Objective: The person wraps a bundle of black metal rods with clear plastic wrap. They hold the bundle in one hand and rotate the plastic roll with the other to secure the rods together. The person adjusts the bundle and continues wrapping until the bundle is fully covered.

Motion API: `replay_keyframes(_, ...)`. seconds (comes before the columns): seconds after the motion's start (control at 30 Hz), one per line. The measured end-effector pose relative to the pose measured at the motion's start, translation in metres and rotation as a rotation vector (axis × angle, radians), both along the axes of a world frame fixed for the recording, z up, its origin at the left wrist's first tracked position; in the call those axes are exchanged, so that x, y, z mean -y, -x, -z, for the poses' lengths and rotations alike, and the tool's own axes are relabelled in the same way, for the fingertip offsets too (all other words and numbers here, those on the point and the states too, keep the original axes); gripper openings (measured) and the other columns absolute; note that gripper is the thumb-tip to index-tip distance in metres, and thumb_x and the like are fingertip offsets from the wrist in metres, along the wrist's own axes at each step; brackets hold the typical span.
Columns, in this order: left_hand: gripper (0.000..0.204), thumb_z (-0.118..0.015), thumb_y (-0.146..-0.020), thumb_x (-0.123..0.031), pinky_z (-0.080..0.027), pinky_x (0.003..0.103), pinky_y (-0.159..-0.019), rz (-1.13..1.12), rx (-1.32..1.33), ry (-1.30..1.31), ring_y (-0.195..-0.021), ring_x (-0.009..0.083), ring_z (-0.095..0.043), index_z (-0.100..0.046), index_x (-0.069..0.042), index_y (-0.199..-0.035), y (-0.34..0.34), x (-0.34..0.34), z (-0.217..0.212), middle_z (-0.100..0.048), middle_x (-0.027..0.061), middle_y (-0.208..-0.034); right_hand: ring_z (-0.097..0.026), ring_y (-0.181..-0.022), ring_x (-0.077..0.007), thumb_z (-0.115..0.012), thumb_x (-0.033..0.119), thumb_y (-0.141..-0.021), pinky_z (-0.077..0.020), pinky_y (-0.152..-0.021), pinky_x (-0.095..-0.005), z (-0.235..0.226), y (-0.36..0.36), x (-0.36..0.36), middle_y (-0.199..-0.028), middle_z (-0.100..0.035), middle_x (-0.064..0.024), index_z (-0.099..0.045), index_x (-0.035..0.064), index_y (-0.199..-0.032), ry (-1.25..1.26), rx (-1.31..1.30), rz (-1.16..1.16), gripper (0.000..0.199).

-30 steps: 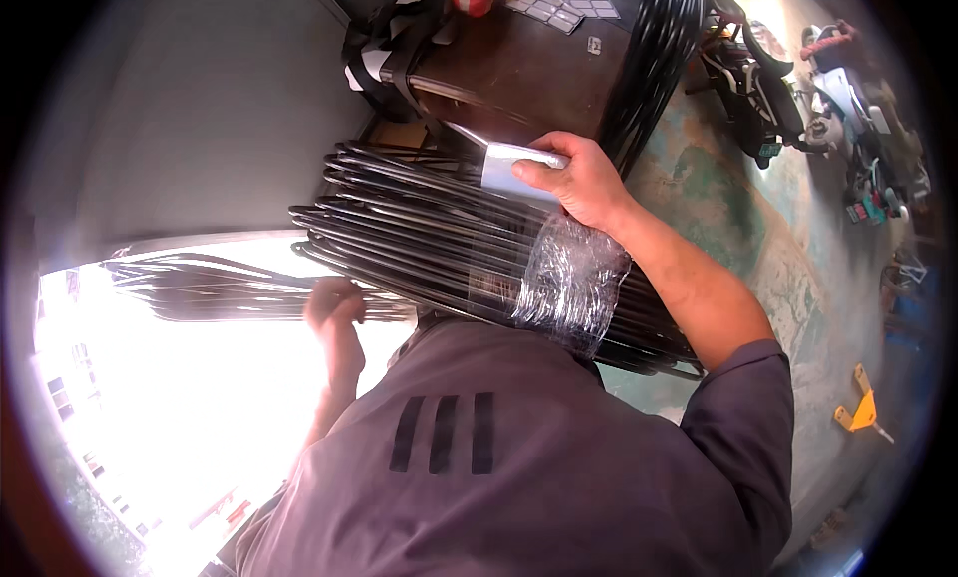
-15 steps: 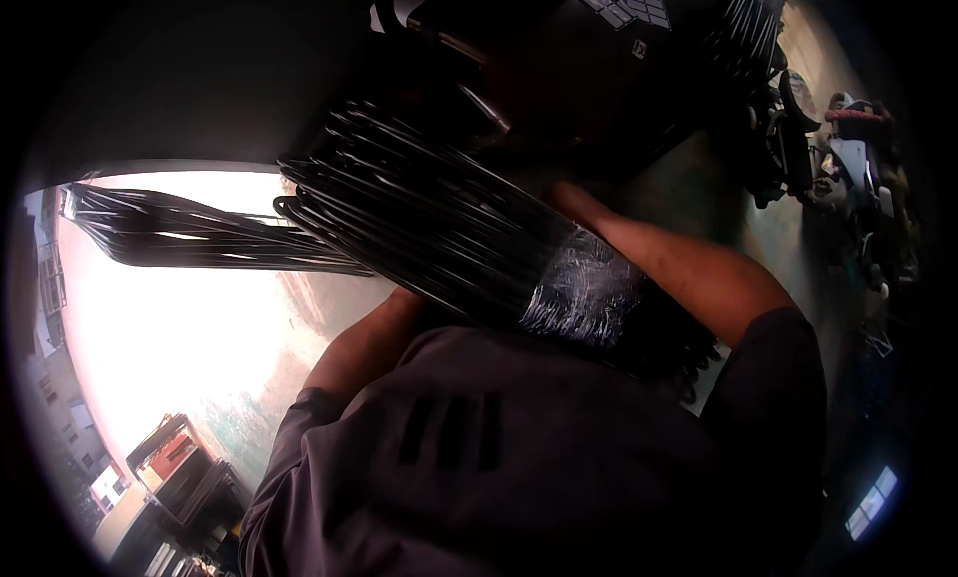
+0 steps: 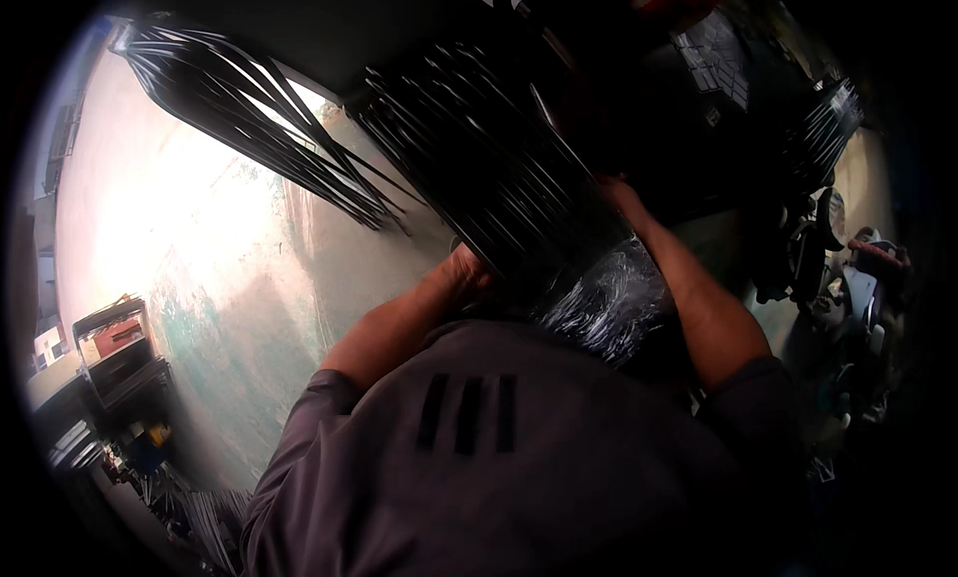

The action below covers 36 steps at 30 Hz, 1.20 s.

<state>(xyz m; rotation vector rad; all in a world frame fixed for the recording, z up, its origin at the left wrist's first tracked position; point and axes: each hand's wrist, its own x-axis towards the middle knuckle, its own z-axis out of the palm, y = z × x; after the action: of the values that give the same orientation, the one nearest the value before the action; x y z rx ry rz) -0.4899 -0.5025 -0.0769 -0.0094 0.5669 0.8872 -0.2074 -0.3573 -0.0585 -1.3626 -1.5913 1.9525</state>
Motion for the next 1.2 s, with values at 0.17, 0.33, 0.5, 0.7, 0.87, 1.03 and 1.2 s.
replay_keyframes(0.17,0.049,-0.067,-0.105,-0.044,-0.055,0.049,-0.108,-0.070,0.054,0.030,-0.121,0.0278,-0.068,-0.072,-0.004,-0.134,0.008,-0.006,-0.038,-0.073,0.0120,-0.132,-0.069,-0.115,-0.0180,-0.059,0.023,-0.113,-0.0547,-0.103,-0.0342,-0.038,0.016,0.004,-0.132,-0.074,-0.0091,-0.066,-0.0008,-0.143,-0.076,-0.030,-0.034,0.039)
replay_keyframes(0.33,0.052,-0.078,-0.095,-0.042,-0.049,0.051,-0.114,-0.120,0.101,-0.025,-0.124,0.0291,-0.067,-0.074,-0.005,-0.132,0.023,0.008,-0.050,-0.075,0.0115,-0.130,-0.072,-0.111,-0.0202,-0.058,0.023,-0.114,-0.0569,-0.101,-0.0349,-0.046,0.024,0.006,-0.125,-0.078,-0.0099,-0.070,0.0003,-0.138,-0.342,-0.010,-0.174,0.036)
replay_keyframes(0.5,0.068,-0.073,-0.070,-0.016,-0.038,0.056,-0.122,-0.133,0.292,0.033,-0.134,0.0368,-0.061,-0.070,0.000,-0.136,0.025,0.004,-0.042,-0.072,0.0151,-0.137,-0.073,-0.113,-0.0207,-0.058,0.024,-0.113,-0.0564,-0.102,-0.0345,-0.075,0.042,0.009,-0.125,-0.078,-0.0113,-0.070,0.0004,-0.137,-0.366,0.048,-0.204,0.036)
replay_keyframes(0.7,0.058,-0.075,-0.075,-0.009,-0.042,0.057,-0.120,-0.122,0.423,-0.060,-0.127,0.0374,-0.066,-0.071,0.001,-0.132,0.033,0.022,-0.044,-0.074,0.0173,-0.131,-0.072,-0.115,-0.0201,-0.057,0.023,-0.113,-0.0559,-0.102,-0.0335,-0.062,0.028,-0.007,-0.125,-0.077,-0.0106,-0.070,-0.0008,-0.138,-0.575,0.126,-0.284,0.037)
replay_keyframes(0.87,0.065,-0.078,-0.075,-0.004,-0.043,0.059,-0.120,-0.143,0.373,-0.088,-0.126,0.0387,-0.066,-0.065,0.002,-0.138,0.032,0.023,-0.053,-0.072,0.0185,-0.130,-0.072,-0.104,-0.0146,-0.058,0.022,-0.112,-0.0570,-0.093,-0.0292,-0.059,0.035,-0.008,-0.117,-0.077,-0.0078,-0.074,-0.0004,-0.129,-0.761,0.080,-0.231,0.032)
replay_keyframes(1.03,0.081,-0.085,-0.072,-0.004,-0.052,0.056,-0.111,-0.227,0.012,-0.094,-0.120,0.0360,-0.067,-0.051,0.002,-0.145,0.039,0.036,-0.098,-0.068,0.0161,-0.127,-0.072,-0.095,-0.0127,-0.064,0.020,-0.110,-0.0564,-0.089,-0.0250,-0.112,0.054,-0.006,-0.107,-0.077,-0.0050,-0.076,0.0008,-0.120,0.053,-0.275,0.201,0.025)
replay_keyframes(1.2,0.084,-0.087,-0.073,-0.008,-0.056,0.050,-0.106,-0.261,-0.230,-0.143,-0.119,0.0321,-0.068,-0.049,-0.002,-0.147,0.048,0.052,-0.094,-0.067,0.0156,-0.125,-0.072,-0.093,-0.0148,-0.076,0.018,-0.101,-0.0576,-0.088,-0.0285,-0.203,0.101,0.027,-0.103,-0.077,-0.0054,-0.076,0.0023,-0.116,-0.582,-0.073,-0.014,0.021)
